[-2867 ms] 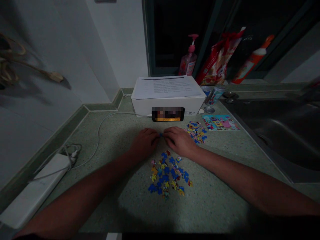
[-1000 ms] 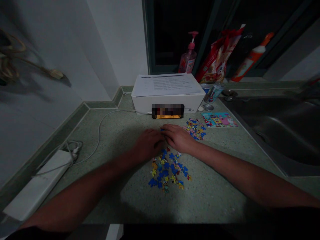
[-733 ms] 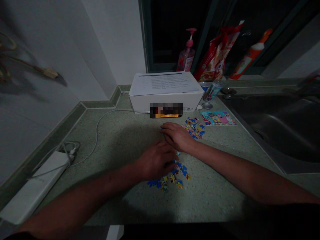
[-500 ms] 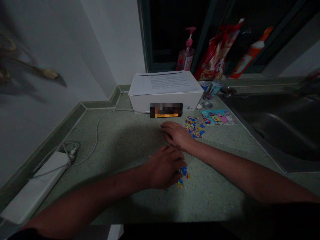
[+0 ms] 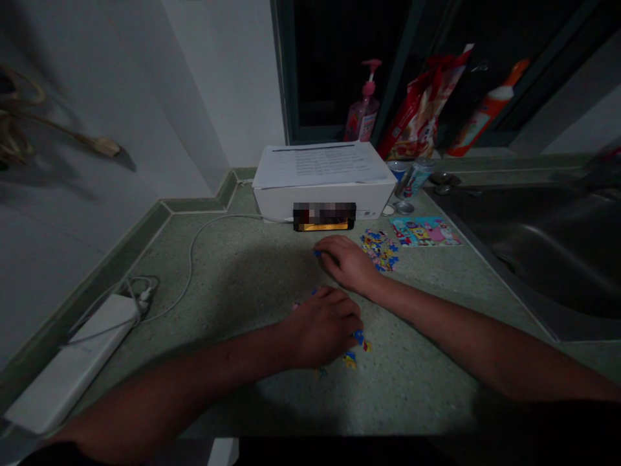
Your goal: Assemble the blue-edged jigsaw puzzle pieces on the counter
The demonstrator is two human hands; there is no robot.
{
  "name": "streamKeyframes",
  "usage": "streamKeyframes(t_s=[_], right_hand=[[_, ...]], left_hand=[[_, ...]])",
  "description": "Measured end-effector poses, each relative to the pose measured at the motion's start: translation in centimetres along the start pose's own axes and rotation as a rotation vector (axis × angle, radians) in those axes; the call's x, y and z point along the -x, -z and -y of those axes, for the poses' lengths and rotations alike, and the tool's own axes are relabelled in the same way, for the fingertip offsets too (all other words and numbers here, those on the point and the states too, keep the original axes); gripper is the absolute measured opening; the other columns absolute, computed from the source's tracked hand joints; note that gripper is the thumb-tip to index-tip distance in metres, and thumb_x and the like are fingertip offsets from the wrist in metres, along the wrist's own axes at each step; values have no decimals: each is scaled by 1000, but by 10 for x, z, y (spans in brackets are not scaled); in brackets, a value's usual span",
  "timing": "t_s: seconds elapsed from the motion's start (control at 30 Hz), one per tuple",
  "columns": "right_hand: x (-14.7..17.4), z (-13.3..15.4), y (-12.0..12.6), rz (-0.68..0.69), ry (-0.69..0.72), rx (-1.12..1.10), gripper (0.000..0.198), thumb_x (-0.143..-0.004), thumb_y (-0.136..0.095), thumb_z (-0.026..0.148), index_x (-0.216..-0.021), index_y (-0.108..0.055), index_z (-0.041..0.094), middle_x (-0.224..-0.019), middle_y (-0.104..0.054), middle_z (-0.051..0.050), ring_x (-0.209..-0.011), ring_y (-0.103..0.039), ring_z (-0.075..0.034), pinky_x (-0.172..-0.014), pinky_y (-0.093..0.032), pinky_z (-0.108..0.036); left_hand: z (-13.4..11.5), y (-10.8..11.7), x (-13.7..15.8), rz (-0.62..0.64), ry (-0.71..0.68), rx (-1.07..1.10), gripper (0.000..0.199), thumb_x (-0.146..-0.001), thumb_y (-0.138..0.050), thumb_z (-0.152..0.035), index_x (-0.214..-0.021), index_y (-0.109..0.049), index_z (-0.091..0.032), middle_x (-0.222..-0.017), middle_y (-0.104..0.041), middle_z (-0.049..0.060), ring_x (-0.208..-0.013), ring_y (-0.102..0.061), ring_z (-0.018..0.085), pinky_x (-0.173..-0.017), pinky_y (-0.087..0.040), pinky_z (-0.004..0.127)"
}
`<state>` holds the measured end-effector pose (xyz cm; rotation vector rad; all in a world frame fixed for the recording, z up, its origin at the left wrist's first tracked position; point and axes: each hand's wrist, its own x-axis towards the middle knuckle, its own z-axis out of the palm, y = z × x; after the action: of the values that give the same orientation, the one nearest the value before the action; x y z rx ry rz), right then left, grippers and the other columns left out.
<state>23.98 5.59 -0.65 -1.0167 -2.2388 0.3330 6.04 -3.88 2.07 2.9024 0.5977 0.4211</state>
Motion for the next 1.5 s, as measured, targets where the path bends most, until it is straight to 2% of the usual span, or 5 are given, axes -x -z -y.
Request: streamKeyframes(t_s=[0.2, 0.5, 0.87, 1.13, 1.5], right_hand=[[0, 1, 1, 3, -6, 17, 29, -108, -53, 22, -123, -78, 25, -122, -80, -10, -120, -72, -30, -109, -57, -52], [0, 1, 3, -70, -52, -10, 28, -108, -52, 21, -120, -78, 25, -118, -80, -10, -117, -72, -29, -105, -57, -48], [2, -1, 0, -82, -52, 40, 32, -99, -53, 11, -118, -77, 21, -116, -80, -12, -115, -72, -31, -103, -56, -50], [2, 1, 3, -45, -26, 30, 31, -101, -54, 16, -119, -78, 23, -114, -80, -11, -113, -72, -30, -102, -57, -51], [5, 9, 4, 44, 3, -18, 14, -99, -69, 23, -109, -77, 23, -104, -81, -9, -102, -75, -28, -91, -58, -45]], left_hand=[[8, -6, 1, -89, -67, 10, 15, -109, -67, -29, -98, -77, -25, -100, -81, 3, -97, -73, 22, -88, -57, 40], [27, 0, 6, -277, 143, 159, 18, -111, -62, -26, -103, -77, -20, -101, -81, 5, -95, -74, 21, -89, -61, 37], [103, 10, 27, -312, 478, -252, 24, -112, -59, -25, -100, -79, -19, -94, -75, 7, -93, -68, 24, -83, -55, 35], [93, 6, 27, -219, 374, -256, 18, -109, -63, -19, -99, -78, -20, -96, -75, 9, -94, -67, 24, -86, -55, 37], [84, 0, 26, -377, 462, -102, 21, -111, -62, -26, -111, -82, -22, -98, -79, 6, -95, -72, 21, -85, -59, 35]])
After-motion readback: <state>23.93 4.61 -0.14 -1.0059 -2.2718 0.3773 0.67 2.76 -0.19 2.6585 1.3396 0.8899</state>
